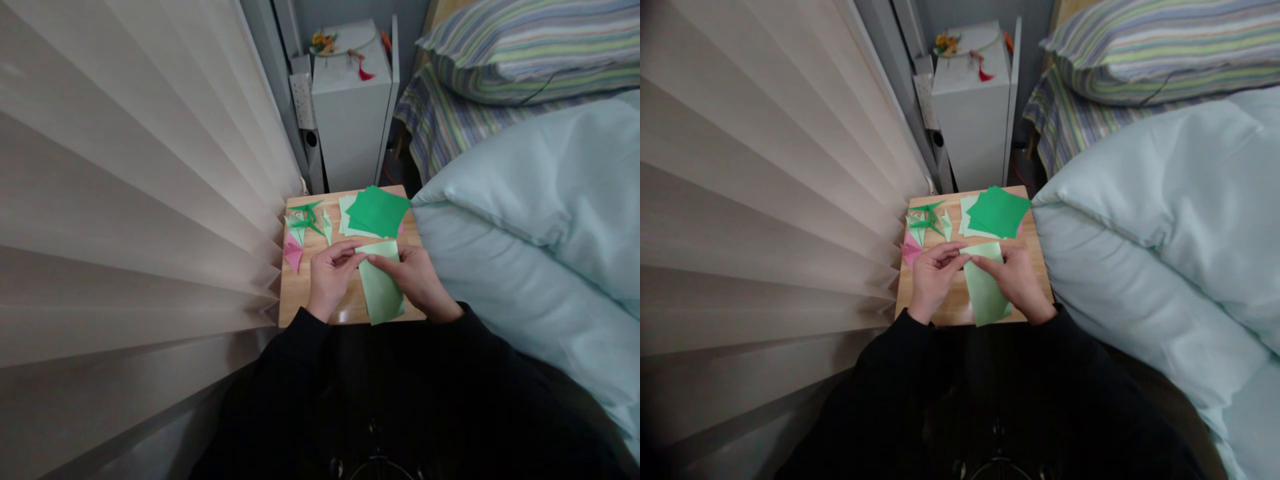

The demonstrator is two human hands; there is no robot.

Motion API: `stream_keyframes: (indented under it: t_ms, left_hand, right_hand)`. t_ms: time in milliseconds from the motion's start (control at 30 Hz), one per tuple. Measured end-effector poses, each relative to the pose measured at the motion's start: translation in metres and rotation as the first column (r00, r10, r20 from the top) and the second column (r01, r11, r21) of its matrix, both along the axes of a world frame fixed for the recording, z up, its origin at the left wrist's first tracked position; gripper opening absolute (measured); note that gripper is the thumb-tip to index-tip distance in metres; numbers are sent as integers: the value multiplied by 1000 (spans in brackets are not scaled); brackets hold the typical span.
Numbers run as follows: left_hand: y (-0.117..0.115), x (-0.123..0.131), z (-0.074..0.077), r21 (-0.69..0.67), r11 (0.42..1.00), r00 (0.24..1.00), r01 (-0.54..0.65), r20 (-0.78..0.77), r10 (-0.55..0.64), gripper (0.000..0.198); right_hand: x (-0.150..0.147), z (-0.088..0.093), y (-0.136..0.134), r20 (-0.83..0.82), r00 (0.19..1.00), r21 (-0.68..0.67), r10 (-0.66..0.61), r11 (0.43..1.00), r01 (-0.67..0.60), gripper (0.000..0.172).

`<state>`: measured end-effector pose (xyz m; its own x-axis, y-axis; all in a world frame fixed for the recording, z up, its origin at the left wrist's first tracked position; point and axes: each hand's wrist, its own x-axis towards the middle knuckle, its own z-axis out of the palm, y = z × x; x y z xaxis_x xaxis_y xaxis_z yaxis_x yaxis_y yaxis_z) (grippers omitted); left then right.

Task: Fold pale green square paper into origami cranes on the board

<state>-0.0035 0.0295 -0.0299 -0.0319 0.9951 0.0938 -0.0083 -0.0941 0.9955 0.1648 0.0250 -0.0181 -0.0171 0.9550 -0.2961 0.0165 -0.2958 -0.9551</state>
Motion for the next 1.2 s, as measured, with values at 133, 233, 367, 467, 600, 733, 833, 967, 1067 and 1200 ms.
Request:
stream_keyframes:
  t_ms: [133,233,367,467,600,733,833,967,1067,1200]
  left_hand:
    - [-1,1,0,-19,1000,999,0,33,0,22]
    - [-1,2,1,-40,999,999,-5,39,6,22]
    - [-1,2,2,-67,998,1000,-8,27,10,23]
    - [-1,2,4,-78,997,1000,-8,8,9,24]
    - [1,-1,4,-102,995,1000,-17,11,18,25]
    - [4,-9,3,-152,988,1000,1,27,3,26]
    - [5,-14,3,-182,980,996,84,-24,-90,20]
    - [3,-13,2,-111,973,966,202,-143,-217,16]
    - [1,-10,1,-90,975,963,203,-161,-216,18]
    - [3,-11,2,-94,985,979,146,-129,-157,18]
  right_hand:
    - [0,1,0,-2,1000,-12,-7,1000,7,47]
    - [-1,4,0,22,1000,-10,-15,1000,15,46]
    - [-1,5,-1,9,1000,-3,-13,1000,13,43]
    - [-1,2,-1,-4,1000,-8,-10,1000,10,41]
    - [-2,-1,0,-58,998,-17,-21,1000,20,43]
    - [0,-4,3,-83,996,-6,-42,999,42,42]
    - [3,-5,4,34,999,49,32,998,-34,41]
    - [2,-5,-1,183,956,103,230,962,-251,44]
    - [-2,-4,-5,225,937,113,269,948,-299,47]
    - [-1,-3,-4,274,914,126,298,931,-341,49]
